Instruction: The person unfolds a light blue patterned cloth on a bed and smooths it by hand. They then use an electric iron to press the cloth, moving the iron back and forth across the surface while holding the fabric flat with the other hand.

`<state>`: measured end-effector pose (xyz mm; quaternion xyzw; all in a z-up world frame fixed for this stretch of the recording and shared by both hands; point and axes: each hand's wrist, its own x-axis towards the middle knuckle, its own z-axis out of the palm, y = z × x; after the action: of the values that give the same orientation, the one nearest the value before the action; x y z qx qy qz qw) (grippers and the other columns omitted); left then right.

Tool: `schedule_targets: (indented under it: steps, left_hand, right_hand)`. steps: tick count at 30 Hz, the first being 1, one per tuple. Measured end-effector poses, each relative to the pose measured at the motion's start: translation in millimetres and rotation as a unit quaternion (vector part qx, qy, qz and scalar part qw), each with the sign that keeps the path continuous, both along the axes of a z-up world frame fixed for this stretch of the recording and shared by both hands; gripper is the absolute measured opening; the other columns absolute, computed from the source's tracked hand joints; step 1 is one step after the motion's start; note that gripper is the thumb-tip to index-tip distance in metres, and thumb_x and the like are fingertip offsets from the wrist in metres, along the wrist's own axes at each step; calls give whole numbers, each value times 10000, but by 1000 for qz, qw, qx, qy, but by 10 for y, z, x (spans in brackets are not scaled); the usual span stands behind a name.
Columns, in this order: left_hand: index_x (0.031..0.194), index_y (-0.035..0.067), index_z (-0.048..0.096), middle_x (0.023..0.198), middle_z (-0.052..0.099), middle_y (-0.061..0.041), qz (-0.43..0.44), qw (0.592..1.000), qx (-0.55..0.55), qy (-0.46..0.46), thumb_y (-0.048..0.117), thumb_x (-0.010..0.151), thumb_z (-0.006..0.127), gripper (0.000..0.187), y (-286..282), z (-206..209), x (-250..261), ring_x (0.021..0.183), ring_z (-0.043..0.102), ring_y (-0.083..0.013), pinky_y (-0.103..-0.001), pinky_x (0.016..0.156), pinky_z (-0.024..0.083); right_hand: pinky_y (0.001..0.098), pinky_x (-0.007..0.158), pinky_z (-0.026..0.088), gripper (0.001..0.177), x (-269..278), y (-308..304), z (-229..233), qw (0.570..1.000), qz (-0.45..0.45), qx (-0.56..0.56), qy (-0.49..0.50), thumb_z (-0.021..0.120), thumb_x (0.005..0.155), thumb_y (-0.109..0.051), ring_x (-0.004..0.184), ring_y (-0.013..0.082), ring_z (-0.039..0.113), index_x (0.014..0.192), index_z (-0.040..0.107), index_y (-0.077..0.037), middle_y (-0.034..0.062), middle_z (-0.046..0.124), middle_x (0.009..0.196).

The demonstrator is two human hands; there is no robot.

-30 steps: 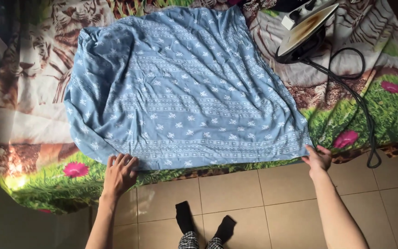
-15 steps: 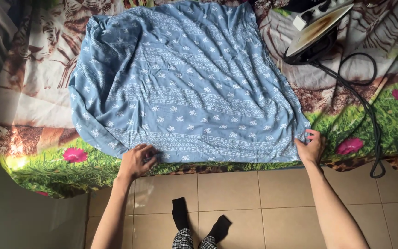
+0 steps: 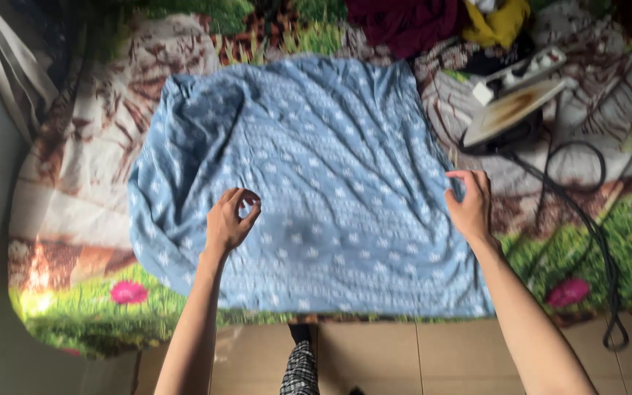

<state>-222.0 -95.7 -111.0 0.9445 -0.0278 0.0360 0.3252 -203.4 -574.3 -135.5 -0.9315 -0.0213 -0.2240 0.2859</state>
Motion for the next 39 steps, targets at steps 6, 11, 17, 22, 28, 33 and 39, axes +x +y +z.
schedule_targets:
  steps: [6,11,17,22,28,33,39]
  left_hand:
    - [986,238,625,965,609,-21,-29,996,66,-61,324,814,666,197,282,-280,1408,992,589,-254,-405,831,462]
    - [1287,258,458,1287,469,-79,19,972,232,-39,295,636,805,739,508,-66,2190,1231,445,-260,-436,1042,299]
    - [1498,456,93,1583,111,-137,120,958,249,77,417,471,860,1282,1035,-312,2941,1418,105,-465,-765,1030,64]
    - [1515,432,134,1532,307,-39,8,962,255,94,539,481,829,1250,1107,-495,3313,1294,416,-313,-543,1025,336]
    - [1282,323,537,1107,689,3,-28,963,235,132,693,487,744,900,1300,-1388,3716,967,691,-275,-450,843,507]
    - [1087,474,651,905,734,12,107,950,220,194,589,523,714,579,1652,-1298,3815,867,710,-281,-440,752,569]
    - [1098,291,698,891,715,-175,168,967,112,154,366,591,750,516,1928,-981,3901,914,664,-419,-521,800,525]
  right_hand:
    - [417,970,416,262,1338,121,8,997,-4,3,71,708,791,-150,1121,297,538,1039,638,-199,32,484,1098]
    - [452,988,422,169,2307,26,-417,974,-58,-24,217,688,823,-333,1182,306,524,974,675,-258,50,535,1170]
    - [443,1002,431,279,3192,-100,-936,953,-36,-20,302,655,847,-392,1212,360,518,1092,689,-264,108,508,1340]
    - [484,896,489,602,3636,256,-700,950,9,64,306,717,802,-253,1097,470,547,1371,523,-210,261,425,1375]
    - [478,1092,327,1048,4086,441,-782,925,-10,2,379,793,616,-322,1359,355,343,1518,260,-329,167,303,1526]
    - [422,870,521,380,4346,70,-1212,912,-35,-148,380,712,793,-410,1091,311,639,1123,688,-222,127,725,1079]
    - [430,526,596,397,4274,514,-602,898,-68,121,417,552,948,-96,651,442,662,1291,445,74,390,574,941]
